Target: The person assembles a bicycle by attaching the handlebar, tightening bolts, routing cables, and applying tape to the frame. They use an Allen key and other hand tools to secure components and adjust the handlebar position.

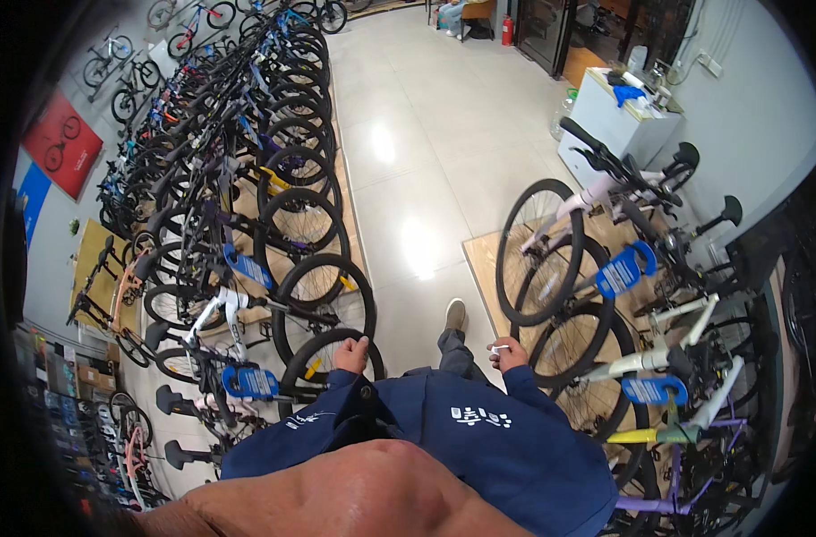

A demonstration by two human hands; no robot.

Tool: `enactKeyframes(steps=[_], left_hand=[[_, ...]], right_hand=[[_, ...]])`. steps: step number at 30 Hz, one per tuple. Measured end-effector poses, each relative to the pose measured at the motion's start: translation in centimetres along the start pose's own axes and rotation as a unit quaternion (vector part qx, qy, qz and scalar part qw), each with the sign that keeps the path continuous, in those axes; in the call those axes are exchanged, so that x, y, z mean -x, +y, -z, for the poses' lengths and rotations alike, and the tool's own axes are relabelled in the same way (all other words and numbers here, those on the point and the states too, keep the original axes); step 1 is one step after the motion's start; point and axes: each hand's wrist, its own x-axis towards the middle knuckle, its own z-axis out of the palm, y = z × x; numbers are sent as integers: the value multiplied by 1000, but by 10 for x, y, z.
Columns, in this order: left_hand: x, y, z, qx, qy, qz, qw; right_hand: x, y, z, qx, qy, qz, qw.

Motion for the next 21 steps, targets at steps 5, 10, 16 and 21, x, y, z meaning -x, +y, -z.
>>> enactKeyframes(steps=[5, 10, 16, 21], left_hand=[[-110, 39, -40, -30, 1, 58, 998], [-237, 106, -46, 49, -3, 52, 997], [-346, 147, -75, 41, 58, 22, 997], [-449, 165, -125, 64, 42, 65, 995]], right_hand=[[-126, -61, -53, -95, 37, -5, 995], [-264, -163, -134, -71, -28, 47, 996], [-356, -281, -222, -31, -103, 133, 985], [-418, -315, -292, -17, -96, 74, 992]])
